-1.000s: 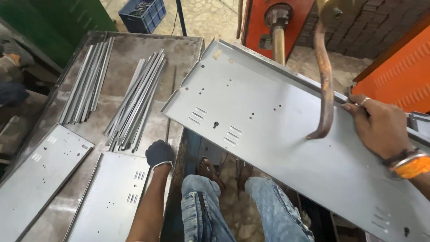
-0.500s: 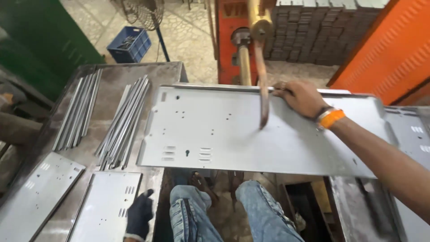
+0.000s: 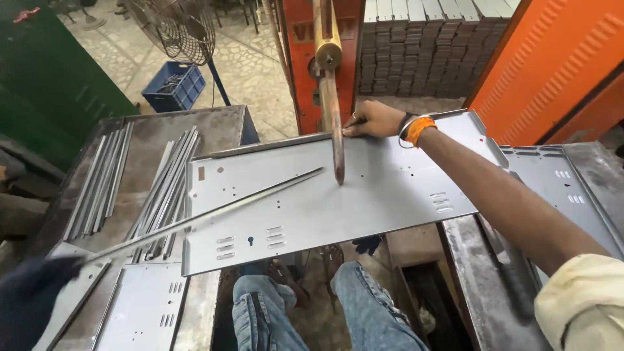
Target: The recorder is spot welding thin metal strips onto larger flat metal panels using a stationary spot welding machine.
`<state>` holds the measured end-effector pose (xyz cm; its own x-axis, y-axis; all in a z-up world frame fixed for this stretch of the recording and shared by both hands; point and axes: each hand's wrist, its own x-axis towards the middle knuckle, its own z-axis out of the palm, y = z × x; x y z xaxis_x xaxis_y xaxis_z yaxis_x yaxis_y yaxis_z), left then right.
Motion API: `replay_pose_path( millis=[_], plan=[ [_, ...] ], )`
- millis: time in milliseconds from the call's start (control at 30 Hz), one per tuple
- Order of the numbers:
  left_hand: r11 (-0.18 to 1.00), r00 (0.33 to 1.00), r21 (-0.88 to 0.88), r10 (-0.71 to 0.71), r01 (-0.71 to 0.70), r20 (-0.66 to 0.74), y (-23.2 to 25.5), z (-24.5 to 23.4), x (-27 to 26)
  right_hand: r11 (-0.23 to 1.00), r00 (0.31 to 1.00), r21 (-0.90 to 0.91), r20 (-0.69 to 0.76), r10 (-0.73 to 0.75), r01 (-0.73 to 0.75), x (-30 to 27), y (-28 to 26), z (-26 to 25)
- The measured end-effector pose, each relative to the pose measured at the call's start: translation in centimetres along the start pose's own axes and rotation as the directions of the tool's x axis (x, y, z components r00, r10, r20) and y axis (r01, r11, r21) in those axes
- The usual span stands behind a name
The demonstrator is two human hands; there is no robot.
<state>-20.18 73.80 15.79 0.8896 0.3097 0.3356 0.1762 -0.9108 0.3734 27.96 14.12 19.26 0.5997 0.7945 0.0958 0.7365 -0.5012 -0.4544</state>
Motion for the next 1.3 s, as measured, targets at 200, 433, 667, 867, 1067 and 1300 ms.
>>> replay_pose_path(
  millis=[200,433,667,867,1067,1300],
  plan=[
    [0.898,0.932,0.258,0.362,-0.357,0.029,21.0,3.4,8.8,0.995,0.986,0.09,0.163,0.039,-0.054,1.2,-0.1,-0.9],
    [0.776,0.755,0.188,0.63,-0.602,-0.182,29.6,11.4,15.8,0.986,0.982,0.111,0.156,0.105,-0.123,0.6,-0.3,-0.5],
    [0.844,0.841,0.31,0.507,-0.438,-0.191,30.7,11.9,17.4,0.998,0.998,0.05,0.053,0.021,-0.024,-1.8,-0.6,0.8],
    [0.948,0.955,0.132,0.276,-0.289,0.109,26.6,13.2,19.6,0.996,0.977,-0.045,-0.193,-0.088,0.08,-3.0,-1.8,1.7],
    [0.916,0.962,-0.372,0.223,-0.151,0.158,23.2,12.4,19.3,0.98,0.937,-0.076,-0.29,-0.197,0.182,-2.8,-0.9,2.9],
    [0.749,0.987,-0.662,0.095,0.012,0.127,22.8,14.0,18.6,0.987,0.941,-0.07,-0.298,-0.16,0.146,-2.6,-0.8,3.0]
  ],
)
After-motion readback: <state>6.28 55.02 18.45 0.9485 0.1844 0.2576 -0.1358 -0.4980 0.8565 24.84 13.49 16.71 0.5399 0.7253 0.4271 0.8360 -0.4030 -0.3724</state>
